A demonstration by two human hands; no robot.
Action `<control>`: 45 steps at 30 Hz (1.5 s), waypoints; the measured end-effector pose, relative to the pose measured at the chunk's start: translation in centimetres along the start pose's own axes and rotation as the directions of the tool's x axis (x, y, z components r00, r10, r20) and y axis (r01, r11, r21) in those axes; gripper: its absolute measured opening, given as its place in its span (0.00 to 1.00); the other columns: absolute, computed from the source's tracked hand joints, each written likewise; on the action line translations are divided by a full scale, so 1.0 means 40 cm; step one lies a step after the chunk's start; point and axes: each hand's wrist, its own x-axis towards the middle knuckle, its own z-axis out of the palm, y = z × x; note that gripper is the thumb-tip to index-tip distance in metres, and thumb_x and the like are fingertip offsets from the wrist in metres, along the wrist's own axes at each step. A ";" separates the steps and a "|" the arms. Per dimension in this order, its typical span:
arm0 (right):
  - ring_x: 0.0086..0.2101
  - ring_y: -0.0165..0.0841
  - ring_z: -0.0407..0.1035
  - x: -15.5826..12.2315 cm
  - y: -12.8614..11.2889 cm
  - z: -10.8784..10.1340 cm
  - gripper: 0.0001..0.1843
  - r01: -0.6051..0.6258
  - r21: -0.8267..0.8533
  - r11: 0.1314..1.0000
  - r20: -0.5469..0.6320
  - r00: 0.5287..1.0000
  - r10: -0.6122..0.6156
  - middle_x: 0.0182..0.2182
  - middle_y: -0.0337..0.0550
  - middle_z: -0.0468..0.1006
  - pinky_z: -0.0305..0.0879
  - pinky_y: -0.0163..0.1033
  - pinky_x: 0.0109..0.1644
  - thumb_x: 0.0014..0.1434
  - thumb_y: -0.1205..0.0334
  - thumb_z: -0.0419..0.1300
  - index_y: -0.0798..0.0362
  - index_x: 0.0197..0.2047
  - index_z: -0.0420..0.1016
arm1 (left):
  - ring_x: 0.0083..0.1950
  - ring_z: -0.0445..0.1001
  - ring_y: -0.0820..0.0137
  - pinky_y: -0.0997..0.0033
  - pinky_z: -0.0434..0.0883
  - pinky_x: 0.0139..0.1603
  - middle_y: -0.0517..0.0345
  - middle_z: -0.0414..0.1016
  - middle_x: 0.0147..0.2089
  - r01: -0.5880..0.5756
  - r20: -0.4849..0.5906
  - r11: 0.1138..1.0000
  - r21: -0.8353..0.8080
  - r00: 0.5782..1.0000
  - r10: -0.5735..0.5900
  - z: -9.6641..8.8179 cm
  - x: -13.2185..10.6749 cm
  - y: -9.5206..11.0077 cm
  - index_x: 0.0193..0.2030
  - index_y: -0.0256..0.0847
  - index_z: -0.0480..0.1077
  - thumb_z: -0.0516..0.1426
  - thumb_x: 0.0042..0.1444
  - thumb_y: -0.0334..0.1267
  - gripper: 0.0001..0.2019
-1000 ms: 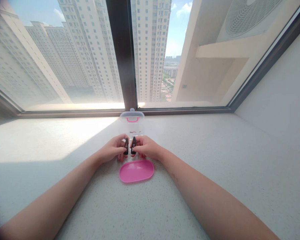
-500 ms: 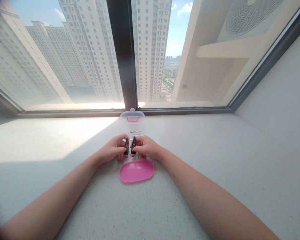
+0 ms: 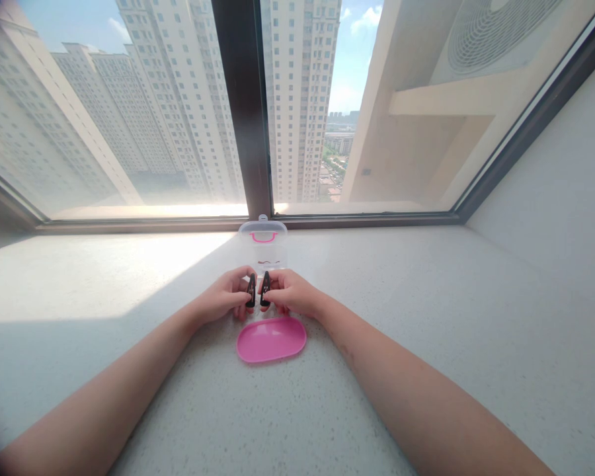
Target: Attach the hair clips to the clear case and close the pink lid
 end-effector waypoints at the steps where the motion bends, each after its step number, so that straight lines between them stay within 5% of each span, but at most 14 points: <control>1: 0.23 0.30 0.70 0.000 0.000 0.000 0.11 0.000 -0.003 1.000 0.003 1.000 0.000 0.26 0.44 0.77 0.60 0.27 0.17 0.51 0.66 0.59 0.58 0.40 0.70 | 0.19 0.72 0.70 0.80 0.64 0.15 0.63 0.72 0.21 -0.002 -0.001 1.000 0.002 1.000 0.002 0.000 0.000 0.000 0.39 0.39 0.60 0.51 0.43 0.28 0.13; 45: 0.24 0.30 0.71 0.001 0.002 0.000 0.10 0.000 -0.012 1.000 0.012 1.000 0.001 0.27 0.44 0.77 0.60 0.27 0.18 0.52 0.67 0.59 0.57 0.39 0.70 | 0.18 0.71 0.72 0.80 0.63 0.15 0.63 0.72 0.22 -0.002 0.004 1.000 -0.016 1.000 0.002 0.000 0.000 0.002 0.39 0.39 0.60 0.51 0.42 0.28 0.14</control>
